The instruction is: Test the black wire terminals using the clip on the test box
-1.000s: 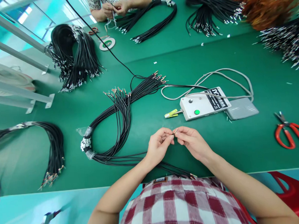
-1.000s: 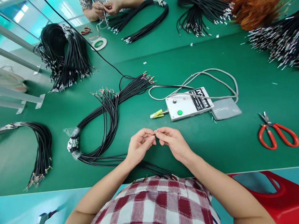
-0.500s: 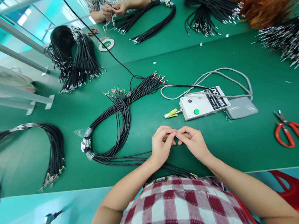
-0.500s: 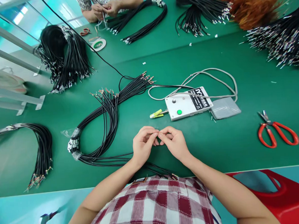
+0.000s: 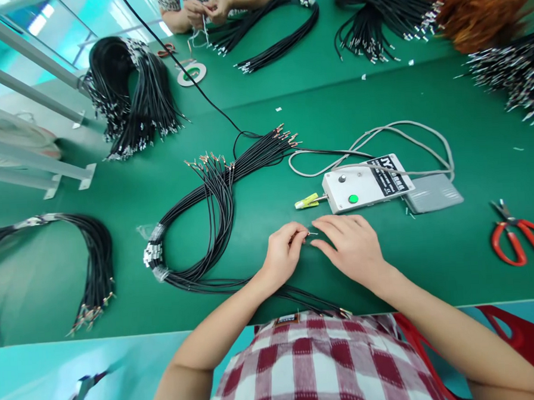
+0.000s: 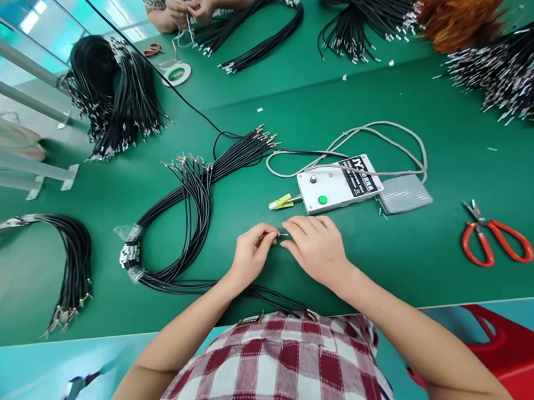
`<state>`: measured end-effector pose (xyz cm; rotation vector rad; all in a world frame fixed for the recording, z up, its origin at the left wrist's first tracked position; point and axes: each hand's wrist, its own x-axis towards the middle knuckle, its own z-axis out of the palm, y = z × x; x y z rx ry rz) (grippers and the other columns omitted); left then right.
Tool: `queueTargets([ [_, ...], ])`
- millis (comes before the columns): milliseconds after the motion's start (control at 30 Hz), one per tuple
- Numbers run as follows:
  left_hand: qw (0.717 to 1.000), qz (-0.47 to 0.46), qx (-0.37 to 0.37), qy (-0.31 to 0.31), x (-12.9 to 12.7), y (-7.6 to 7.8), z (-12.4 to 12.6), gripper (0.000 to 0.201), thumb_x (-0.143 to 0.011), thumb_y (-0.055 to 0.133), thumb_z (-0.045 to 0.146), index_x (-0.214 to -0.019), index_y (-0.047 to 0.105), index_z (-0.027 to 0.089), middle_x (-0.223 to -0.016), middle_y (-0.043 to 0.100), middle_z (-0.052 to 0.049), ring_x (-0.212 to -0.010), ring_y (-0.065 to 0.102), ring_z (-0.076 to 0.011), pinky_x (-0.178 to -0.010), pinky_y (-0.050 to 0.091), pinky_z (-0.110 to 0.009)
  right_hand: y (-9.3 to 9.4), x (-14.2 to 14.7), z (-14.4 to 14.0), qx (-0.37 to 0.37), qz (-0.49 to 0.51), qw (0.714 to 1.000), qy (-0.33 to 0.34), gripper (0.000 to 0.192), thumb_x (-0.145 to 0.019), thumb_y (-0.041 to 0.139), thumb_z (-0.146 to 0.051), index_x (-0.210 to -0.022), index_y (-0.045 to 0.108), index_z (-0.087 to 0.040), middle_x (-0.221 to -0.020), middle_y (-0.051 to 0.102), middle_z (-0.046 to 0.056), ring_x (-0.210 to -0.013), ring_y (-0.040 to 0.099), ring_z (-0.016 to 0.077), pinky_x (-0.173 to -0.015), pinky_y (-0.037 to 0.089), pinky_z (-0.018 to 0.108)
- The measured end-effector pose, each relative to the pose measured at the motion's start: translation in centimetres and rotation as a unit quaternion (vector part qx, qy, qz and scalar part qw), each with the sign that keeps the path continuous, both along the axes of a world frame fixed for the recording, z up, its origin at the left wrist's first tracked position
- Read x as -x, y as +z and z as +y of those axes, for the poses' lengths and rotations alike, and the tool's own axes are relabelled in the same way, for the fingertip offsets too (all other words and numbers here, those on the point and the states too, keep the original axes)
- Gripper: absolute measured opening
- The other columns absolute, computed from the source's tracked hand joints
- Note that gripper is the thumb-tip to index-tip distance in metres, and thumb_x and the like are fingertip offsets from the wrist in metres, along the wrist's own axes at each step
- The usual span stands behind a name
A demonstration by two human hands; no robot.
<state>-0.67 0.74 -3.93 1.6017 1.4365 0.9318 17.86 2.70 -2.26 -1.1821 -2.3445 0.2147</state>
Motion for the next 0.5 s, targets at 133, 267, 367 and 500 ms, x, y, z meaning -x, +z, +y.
queueTargets([
  [133, 0.998, 0.044, -0.032, -0.036, 0.1, 0.0, 0.0, 0.018, -0.096, 0.049, 0.018, -0.084, 0.062, 0.018, -0.078, 0.064, -0.002, -0.074, 0.061, -0.0145, -0.073, 0.049, -0.026, 0.0, 1.0, 0.6, -0.061, -0.08, 0.994, 0.052, 0.021, -0.098, 0.055, -0.024, -0.082, 0.068, -0.019, -0.077, 0.073, 0.002, -0.074, 0.063, 0.0166, -0.074, 0.035, 0.035],
  [267, 0.986, 0.114, -0.1, -0.069, 0.6, -0.2, 0.2, 0.021, -0.098, 0.045, 0.02, -0.089, 0.063, 0.019, -0.085, 0.065, -0.005, -0.08, 0.061, -0.0172, -0.077, 0.05, -0.029, 0.3, 1.0, 1.6, -0.078, -0.104, 0.988, 0.081, 0.022, -0.098, 0.056, -0.021, -0.077, 0.066, -0.019, -0.073, 0.071, -0.001, -0.074, 0.061, 0.0164, -0.073, 0.033, 0.035],
  [367, 0.994, 0.072, -0.075, -0.019, 1.4, -0.3, 1.1, 0.018, -0.097, 0.048, 0.021, -0.087, 0.063, 0.019, -0.083, 0.066, -0.004, -0.079, 0.061, -0.0163, -0.076, 0.049, -0.027, 0.9, 0.8, 3.0, -0.101, -0.116, 0.986, 0.065, 0.011, -0.097, 0.058, -0.023, -0.096, 0.068, -0.019, -0.101, 0.075, 0.003, -0.098, 0.062, 0.0199, -0.079, 0.033, 0.036],
  [500, 0.999, -0.003, 0.01, 0.045, 2.4, -0.3, 2.7, 0.014, -0.093, 0.053, 0.022, -0.082, 0.061, 0.018, -0.073, 0.062, -0.001, -0.067, 0.058, -0.0137, -0.065, 0.046, -0.024, 0.9, 1.3, 5.2, -0.119, -0.171, 0.978, 0.032, 0.017, -0.097, 0.054, -0.014, -0.11, 0.065, -0.015, -0.116, 0.072, 0.008, -0.111, 0.056, 0.0229, -0.084, 0.031, 0.038],
])
